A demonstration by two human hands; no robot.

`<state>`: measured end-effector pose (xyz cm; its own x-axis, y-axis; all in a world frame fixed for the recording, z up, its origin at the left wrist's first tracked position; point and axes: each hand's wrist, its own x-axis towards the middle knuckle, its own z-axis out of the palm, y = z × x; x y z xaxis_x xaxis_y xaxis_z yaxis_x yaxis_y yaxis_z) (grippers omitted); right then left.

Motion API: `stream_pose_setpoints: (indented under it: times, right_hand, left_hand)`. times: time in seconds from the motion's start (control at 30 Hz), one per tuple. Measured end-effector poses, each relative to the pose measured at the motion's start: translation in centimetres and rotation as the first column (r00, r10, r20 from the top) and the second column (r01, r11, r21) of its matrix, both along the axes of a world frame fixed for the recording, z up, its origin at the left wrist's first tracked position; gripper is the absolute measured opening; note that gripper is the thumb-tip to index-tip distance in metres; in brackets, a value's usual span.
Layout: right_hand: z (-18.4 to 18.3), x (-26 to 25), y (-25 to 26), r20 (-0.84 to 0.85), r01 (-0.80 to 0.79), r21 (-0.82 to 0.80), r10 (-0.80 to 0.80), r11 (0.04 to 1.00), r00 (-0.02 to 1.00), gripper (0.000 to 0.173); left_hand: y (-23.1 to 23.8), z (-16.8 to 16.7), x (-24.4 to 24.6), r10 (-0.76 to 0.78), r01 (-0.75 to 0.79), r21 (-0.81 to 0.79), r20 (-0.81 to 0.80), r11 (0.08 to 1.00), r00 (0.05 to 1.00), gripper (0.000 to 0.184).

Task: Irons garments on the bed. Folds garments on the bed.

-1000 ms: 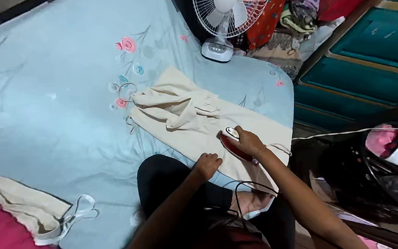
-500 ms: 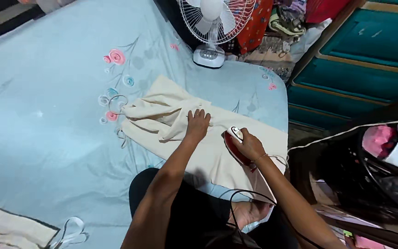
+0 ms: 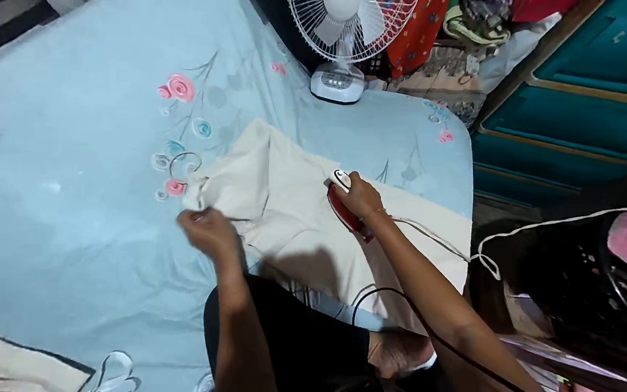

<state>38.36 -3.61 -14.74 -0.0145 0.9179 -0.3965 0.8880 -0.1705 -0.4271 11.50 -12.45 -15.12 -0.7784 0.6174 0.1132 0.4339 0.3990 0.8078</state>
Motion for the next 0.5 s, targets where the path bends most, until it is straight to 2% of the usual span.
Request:
stream_pose_setpoints:
  times: [0.03, 0.1, 0.13, 0.2, 0.23, 0.3, 0.37, 0.47, 0.5]
  right_hand:
    - [-0.1, -0.3, 0.4, 0.009, -0.008, -0.002, 0.008, 1.0, 1.0, 0.058]
    - [0.2, -0.4, 0.4, 0.031, -0.055, -0.028, 0.056, 0.998, 0.998, 0.058]
    - [0.5, -0.2, 0.0, 0.037, -0.087, -0.049, 0.089, 0.995, 0.995, 0.058]
    - [1.2, 0.4, -1.1, 0.054, -0.149, -0.106, 0.156, 0.983, 0.986, 0.059]
    - [1.5, 0.7, -1.9, 0.062, -0.164, -0.133, 0.173, 0.977, 0.983, 0.059]
    - [2.0, 1.7, -3.6, 0.065, -0.148, -0.162, 0.161, 0.976, 0.985, 0.06]
    - [2.1, 2.4, -5.2, 0.067, -0.108, -0.156, 0.12, 0.982, 0.991, 0.06]
    - [2.3, 2.6, -6.0, 0.068, -0.068, -0.15, 0.078, 0.986, 0.995, 0.059]
    - [2.3, 2.6, -5.9, 0.066, -0.065, -0.149, 0.075, 0.987, 0.995, 0.059]
  left_hand:
    - [-1.1, 0.5, -0.6, 0.057, -0.057, 0.009, -0.061, 0.998, 0.996, 0.05]
    - [-1.5, 1.1, -0.3, 0.002, 0.015, 0.07, -0.239, 0.997, 0.971, 0.058]
    - [-1.0, 1.2, 0.6, -0.098, 0.128, 0.073, -0.319, 0.989, 0.943, 0.058]
    - [1.1, 1.1, 3.6, -0.378, 0.395, -0.034, -0.376, 0.918, 0.846, 0.05]
    - [2.7, 0.9, 5.4, -0.529, 0.522, -0.125, -0.357, 0.844, 0.77, 0.045]
    - [6.5, -0.4, 8.6, -0.77, 0.713, -0.289, -0.224, 0.638, 0.598, 0.04]
    - [9.7, -3.4, 11.0, -0.86, 0.769, -0.397, -0.129, 0.501, 0.494, 0.043]
    - [12.6, -5.7, 12.5, -0.886, 0.718, -0.583, -0.007, 0.381, 0.464, 0.042]
    - [12.9, -5.6, 12.5, -0.873, 0.703, -0.596, 0.01, 0.387, 0.488, 0.037]
